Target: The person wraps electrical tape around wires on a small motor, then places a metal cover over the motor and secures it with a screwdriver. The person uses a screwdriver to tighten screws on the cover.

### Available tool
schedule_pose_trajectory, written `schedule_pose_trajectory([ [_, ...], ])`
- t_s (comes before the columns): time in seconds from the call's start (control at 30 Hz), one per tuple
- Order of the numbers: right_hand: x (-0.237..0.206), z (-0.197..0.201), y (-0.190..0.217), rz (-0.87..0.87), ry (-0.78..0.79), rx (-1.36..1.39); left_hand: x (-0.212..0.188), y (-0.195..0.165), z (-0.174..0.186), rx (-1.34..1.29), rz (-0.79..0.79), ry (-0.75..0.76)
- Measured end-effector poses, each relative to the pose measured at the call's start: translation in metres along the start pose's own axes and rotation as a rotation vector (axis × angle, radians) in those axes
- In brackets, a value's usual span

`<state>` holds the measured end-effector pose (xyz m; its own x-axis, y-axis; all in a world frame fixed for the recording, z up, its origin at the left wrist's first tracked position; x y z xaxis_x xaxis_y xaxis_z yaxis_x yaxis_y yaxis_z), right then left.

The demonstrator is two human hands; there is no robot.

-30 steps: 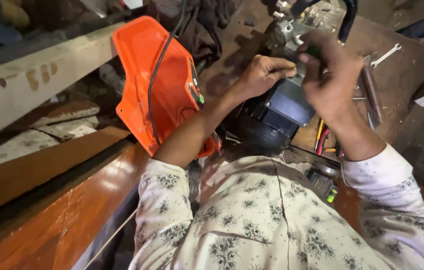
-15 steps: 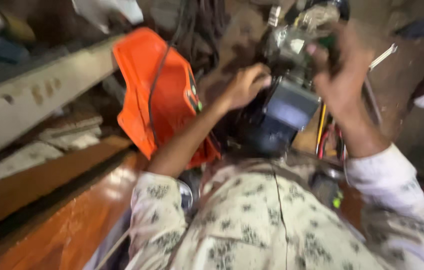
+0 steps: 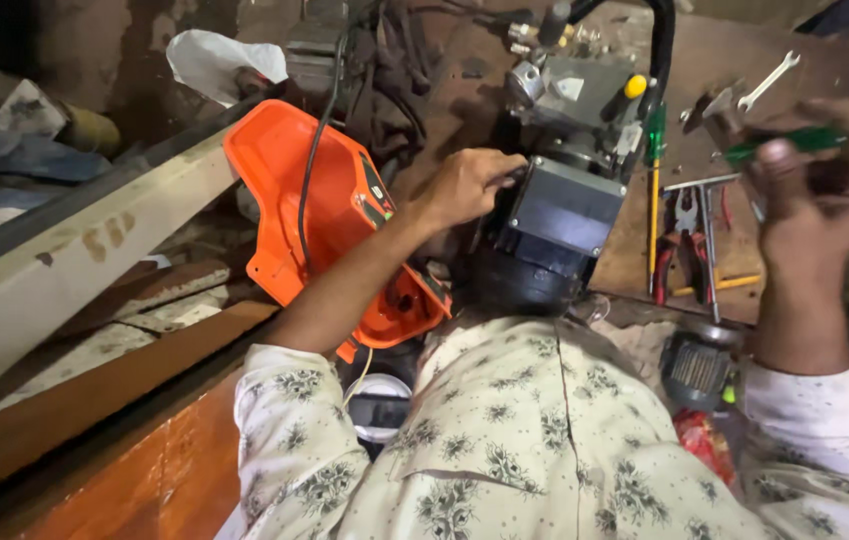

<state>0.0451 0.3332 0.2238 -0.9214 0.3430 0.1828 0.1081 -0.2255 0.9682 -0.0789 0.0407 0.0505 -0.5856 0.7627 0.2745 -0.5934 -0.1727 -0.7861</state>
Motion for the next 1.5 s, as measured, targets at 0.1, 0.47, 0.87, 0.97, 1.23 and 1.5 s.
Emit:
schedule_pose_trajectory([
  [0.1, -0.013, 0.028, -0.026, -0.058, -0.139, 0.099, 0.004, -0.012, 0.014, -0.19, -0.051, -0.078],
  [0.47, -0.061, 0.092, -0.091, -0.253, -0.196, 0.078, 0.01, 0.006, -0.002, -0.51, -0.065, 0.03],
  [0.87, -0.078, 0.136, -0.167, -0.228, -0.168, 0.122, 0.008, 0.025, -0.013, -0.407, 0.264, 0.013],
  [0.97, -0.078, 0.124, -0.165, -0.314, -0.178, 0.305, -0.001, 0.018, -0.013, -0.262, 0.014, -0.131],
  [1.23, -0.051, 0.114, -0.147, -0.233, -0.53, 0.329, 0.031, 0.038, -0.023, -0.111, 0.099, 0.478],
  [1.5, -0.07, 0.125, -0.194, -0.322, -0.735, 0.593, 0.052, -0.014, 0.003, 0.083, -0.193, 0.52],
])
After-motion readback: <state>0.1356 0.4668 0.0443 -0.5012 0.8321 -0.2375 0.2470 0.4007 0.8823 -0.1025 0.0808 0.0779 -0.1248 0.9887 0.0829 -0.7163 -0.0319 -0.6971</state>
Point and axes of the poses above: each hand's wrist, its own x-axis towards the middle knuckle, its own z-axis out of the back of the hand, y = z × x, the point moved 5 cm from there along x, towards the middle knuckle, and after that the axes turned 3 degrees about y, right-handed, at the moved point
